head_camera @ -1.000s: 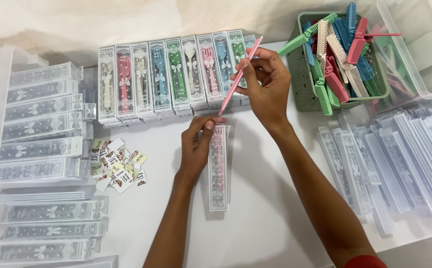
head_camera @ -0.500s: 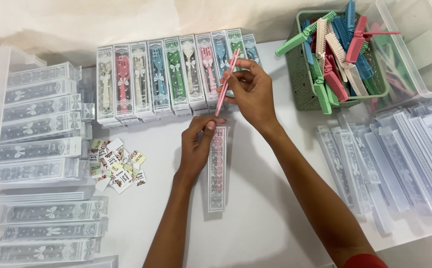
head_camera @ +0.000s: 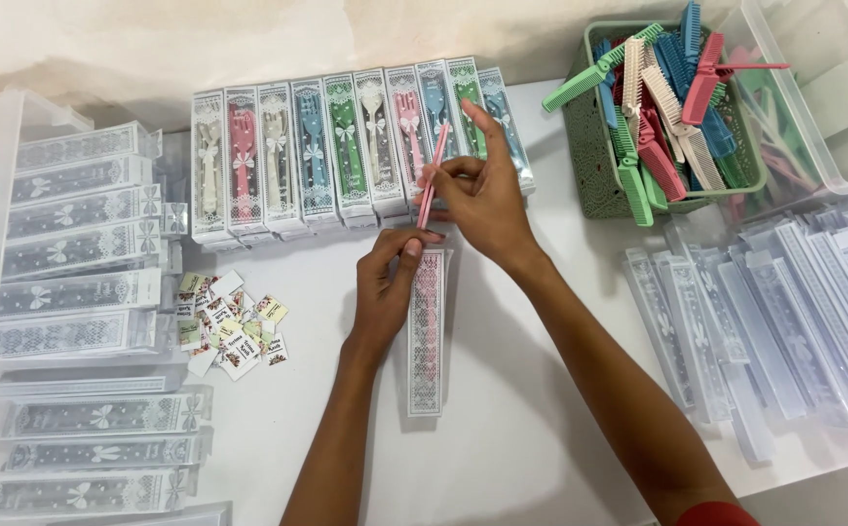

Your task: Packing colorful plastic forks and spoons into decorative clear cases.

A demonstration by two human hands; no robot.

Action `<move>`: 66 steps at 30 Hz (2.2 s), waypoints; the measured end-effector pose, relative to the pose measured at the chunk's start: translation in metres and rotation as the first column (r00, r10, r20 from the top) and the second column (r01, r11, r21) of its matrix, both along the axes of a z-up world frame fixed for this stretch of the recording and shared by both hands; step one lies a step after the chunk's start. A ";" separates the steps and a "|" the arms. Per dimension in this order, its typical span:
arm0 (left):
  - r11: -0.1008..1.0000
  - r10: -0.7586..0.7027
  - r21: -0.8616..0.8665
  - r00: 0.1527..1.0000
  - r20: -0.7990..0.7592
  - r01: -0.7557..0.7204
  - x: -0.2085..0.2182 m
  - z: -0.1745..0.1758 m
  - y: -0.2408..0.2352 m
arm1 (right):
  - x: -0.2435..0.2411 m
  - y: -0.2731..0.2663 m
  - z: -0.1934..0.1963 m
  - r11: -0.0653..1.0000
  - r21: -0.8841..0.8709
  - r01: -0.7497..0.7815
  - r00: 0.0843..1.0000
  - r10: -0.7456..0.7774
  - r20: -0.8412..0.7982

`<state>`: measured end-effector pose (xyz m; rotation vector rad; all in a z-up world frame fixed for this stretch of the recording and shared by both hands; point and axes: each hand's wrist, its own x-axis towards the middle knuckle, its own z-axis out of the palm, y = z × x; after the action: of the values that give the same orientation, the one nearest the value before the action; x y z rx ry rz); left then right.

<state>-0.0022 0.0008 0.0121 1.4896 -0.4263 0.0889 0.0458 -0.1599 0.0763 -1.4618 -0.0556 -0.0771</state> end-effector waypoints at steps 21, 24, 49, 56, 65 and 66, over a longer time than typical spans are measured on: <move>0.998 0.016 -0.057 1.000 -0.018 -0.017 0.000 -0.003 0.000 | -0.025 0.003 -0.023 0.982 -0.120 -0.144 0.987 0.152 0.059; 0.996 -0.001 -0.084 0.999 -0.037 -0.002 0.000 -0.002 0.000 | -0.029 0.000 -0.026 0.929 -0.322 -0.181 0.983 0.177 -0.044; 0.992 0.075 -0.102 0.996 0.052 -0.069 -0.001 -0.011 0.002 | -0.067 0.000 -0.088 1.000 -0.016 -0.024 0.996 0.025 0.089; 0.993 0.115 -0.020 0.988 0.108 -0.113 -0.001 -0.009 -0.003 | -0.068 -0.001 -0.090 1.000 0.021 -0.007 0.997 0.005 0.079; 0.995 0.085 0.052 0.992 -0.088 -0.080 -0.001 -0.017 -0.005 | -0.065 -0.006 -0.109 0.999 0.051 -0.005 0.995 0.000 0.103; 0.995 0.085 0.052 0.993 -0.087 -0.081 0.000 -0.014 -0.004 | -0.065 -0.004 -0.102 0.999 0.052 -0.006 0.995 0.000 0.104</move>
<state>-0.0023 -0.0035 -0.0015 1.5531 -0.2961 0.0776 -0.0188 -0.1640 -0.0254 -1.4049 -0.1397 -0.1510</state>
